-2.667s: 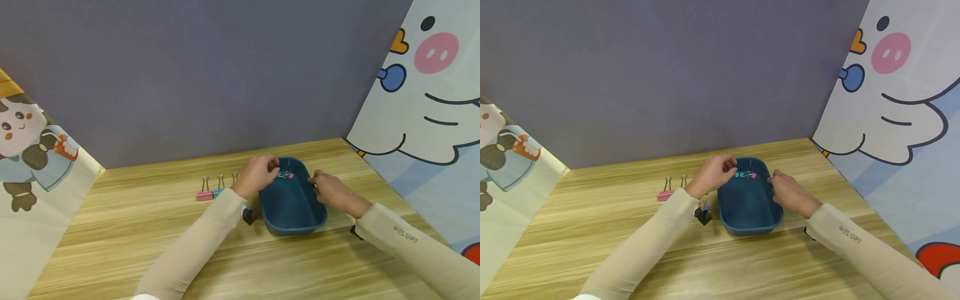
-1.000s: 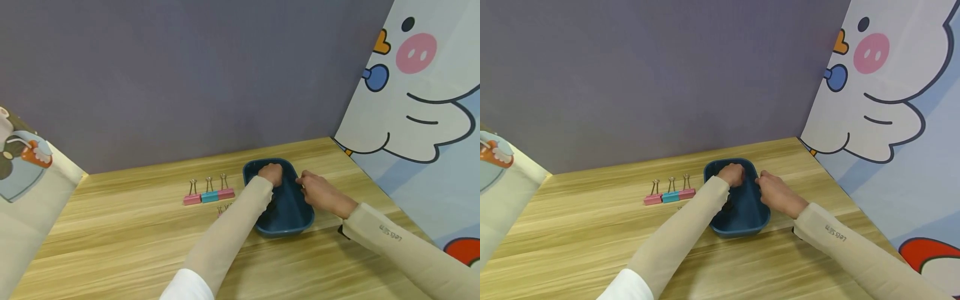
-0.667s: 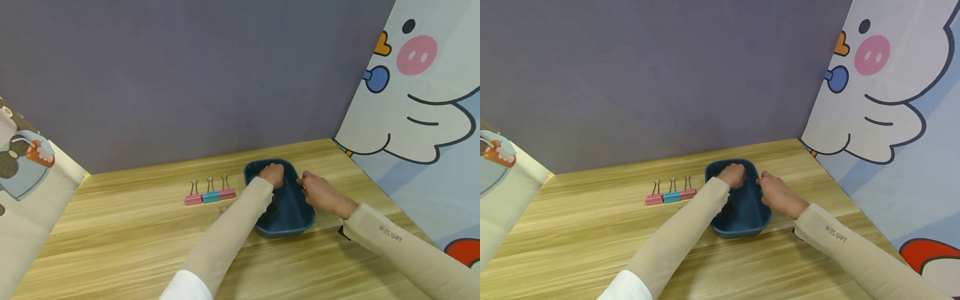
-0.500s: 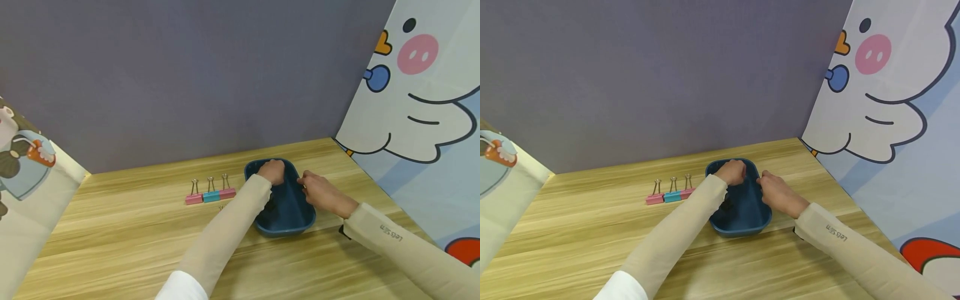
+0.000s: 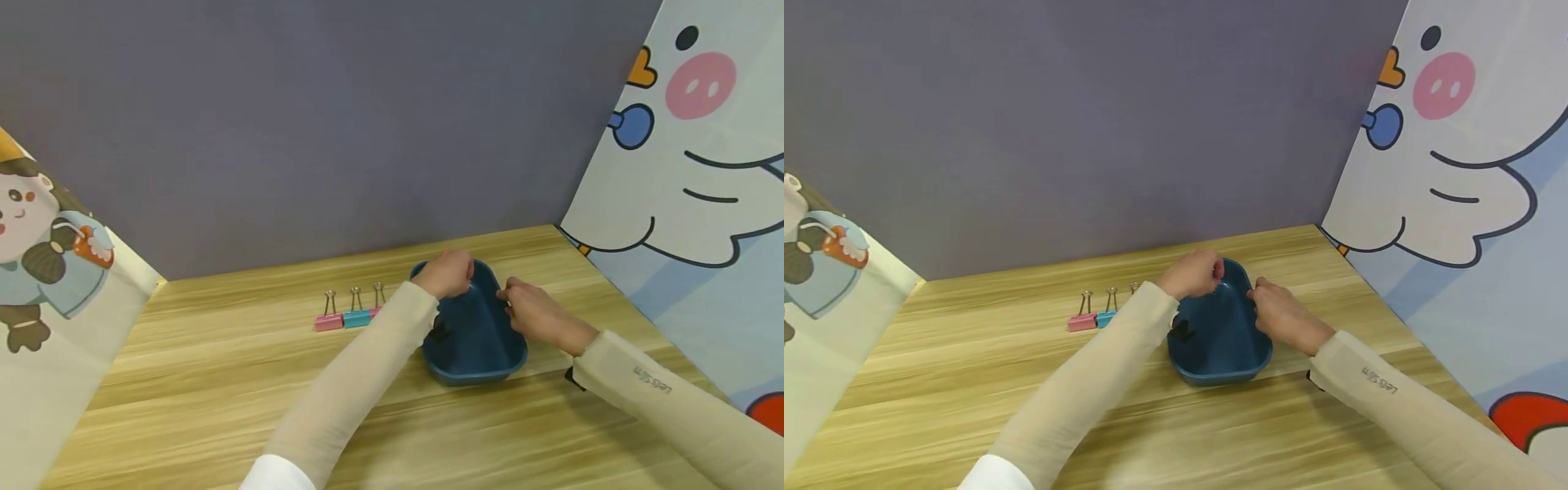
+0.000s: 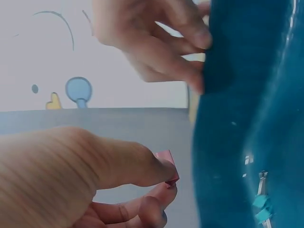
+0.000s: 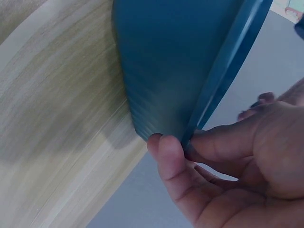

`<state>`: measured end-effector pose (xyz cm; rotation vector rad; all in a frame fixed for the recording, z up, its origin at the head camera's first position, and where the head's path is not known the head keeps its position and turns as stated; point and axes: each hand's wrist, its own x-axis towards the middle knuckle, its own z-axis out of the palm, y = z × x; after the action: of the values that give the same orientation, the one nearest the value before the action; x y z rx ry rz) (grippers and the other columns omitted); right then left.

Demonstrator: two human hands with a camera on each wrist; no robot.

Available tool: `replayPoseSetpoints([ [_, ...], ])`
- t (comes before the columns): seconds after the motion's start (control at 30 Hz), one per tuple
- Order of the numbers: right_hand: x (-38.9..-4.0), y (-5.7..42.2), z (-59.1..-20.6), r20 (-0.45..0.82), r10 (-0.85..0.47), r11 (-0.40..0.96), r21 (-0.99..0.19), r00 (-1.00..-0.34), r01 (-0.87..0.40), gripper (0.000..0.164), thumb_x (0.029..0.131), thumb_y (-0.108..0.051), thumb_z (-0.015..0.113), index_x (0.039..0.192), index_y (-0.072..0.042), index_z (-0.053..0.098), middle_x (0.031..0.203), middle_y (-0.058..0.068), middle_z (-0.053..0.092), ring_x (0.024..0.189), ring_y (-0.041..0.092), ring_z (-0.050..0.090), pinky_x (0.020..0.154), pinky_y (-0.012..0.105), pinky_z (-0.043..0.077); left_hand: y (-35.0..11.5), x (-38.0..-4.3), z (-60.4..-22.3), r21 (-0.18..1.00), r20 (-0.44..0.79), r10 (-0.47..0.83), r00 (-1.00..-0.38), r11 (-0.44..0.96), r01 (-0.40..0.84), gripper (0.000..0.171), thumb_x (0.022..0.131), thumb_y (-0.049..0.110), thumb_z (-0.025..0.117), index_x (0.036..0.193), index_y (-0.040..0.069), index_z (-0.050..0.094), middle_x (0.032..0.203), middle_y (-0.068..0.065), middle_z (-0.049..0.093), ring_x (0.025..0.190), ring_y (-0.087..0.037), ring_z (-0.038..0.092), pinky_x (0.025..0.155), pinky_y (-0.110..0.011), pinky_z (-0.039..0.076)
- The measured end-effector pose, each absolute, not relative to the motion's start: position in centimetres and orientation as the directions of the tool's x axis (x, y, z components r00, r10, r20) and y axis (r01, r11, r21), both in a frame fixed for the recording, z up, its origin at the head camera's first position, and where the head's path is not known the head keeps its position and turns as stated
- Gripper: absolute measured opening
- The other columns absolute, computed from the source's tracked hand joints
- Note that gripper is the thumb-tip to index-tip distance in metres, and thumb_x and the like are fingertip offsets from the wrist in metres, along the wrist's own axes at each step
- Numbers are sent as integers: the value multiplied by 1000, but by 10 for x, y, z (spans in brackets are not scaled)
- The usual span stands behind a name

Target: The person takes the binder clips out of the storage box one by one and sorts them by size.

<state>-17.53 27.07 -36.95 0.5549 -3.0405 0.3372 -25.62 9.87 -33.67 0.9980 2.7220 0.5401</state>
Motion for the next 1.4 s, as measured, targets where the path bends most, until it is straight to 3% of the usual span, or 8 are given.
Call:
replayPoseSetpoints([
  [0.1, -175, 273, -371, 83, -347, 909, -217, -934, -356, 33, 82, 8, 62, 114, 17, 58, 93, 15, 53, 77, 26, 56, 66, 35, 47, 87, -250, -330, 386, -11, 676, -737, 683, 620, 21, 89, 0, 56, 73, 14, 52, 71, 1, 45, 58, -11, 36, 52, -24, 32],
  [0.2, -174, 273, -371, 97, -347, 906, -222, -933, -360, 33, 82, 8, 62, 113, 17, 59, 93, 16, 53, 78, 27, 57, 67, 37, 48, 71, -243, -326, 351, 41, 697, -715, 660, 664, 13, 86, 0, 58, 88, 12, 63, 92, 2, 57, 78, -12, 50, 67, -24, 42],
  [0.27, -174, 274, -371, 96, -341, 907, -226, -935, -354, 32, 82, 8, 61, 113, 17, 59, 95, 17, 54, 80, 28, 57, 66, 37, 48, 58, -239, -324, 345, 62, 702, -710, 652, 675, 14, 84, -1, 57, 88, 11, 65, 92, 2, 58, 81, -14, 51, 70, -25, 43],
  [0.5, -173, 275, -369, 78, -339, 907, -238, -938, -347, 33, 83, 8, 61, 114, 18, 58, 96, 18, 53, 78, 27, 56, 63, 33, 46, 16, -224, -326, 427, 31, 676, -736, 657, 621, 14, 88, 1, 57, 93, 11, 65, 91, 2, 60, 71, -12, 54, 58, -24, 46],
  [0.9, -173, 275, -371, 106, -350, 898, -244, -931, -365, 32, 82, 8, 62, 112, 17, 59, 95, 18, 54, 74, 23, 55, 60, 31, 44, -32, -208, -342, 359, 29, 671, -741, 685, 634, 7, 87, 5, 64, 91, 10, 68, 81, 3, 64, 65, -7, 55, 62, -25, 47],
  [0.97, -172, 275, -372, 106, -353, 897, -246, -930, -369, 32, 82, 8, 62, 112, 18, 59, 95, 18, 53, 72, 23, 54, 59, 31, 43, -41, -206, -348, 353, 21, 671, -741, 688, 634, 8, 87, 5, 64, 91, 10, 68, 81, 3, 64, 65, -6, 55, 71, -28, 49],
  [1.07, -172, 275, -372, 111, -358, 895, -244, -927, -374, 32, 82, 9, 61, 113, 18, 58, 93, 17, 53, 71, 22, 52, 59, 31, 43, -55, -204, -359, 370, 5, 666, -746, 692, 620, 8, 86, 2, 64, 91, 7, 69, 80, 1, 64, 62, -7, 52, 72, -31, 49],
  [1.4, -173, 274, -370, 98, -354, 901, -233, -930, -367, 32, 83, 8, 61, 114, 18, 58, 94, 17, 53, 74, 23, 53, 60, 32, 44, -90, -205, -397, 426, -80, 624, -777, 726, 539, 4, 84, 8, 71, 83, 7, 67, 75, 3, 60, 64, -9, 52, 61, -26, 47],
])
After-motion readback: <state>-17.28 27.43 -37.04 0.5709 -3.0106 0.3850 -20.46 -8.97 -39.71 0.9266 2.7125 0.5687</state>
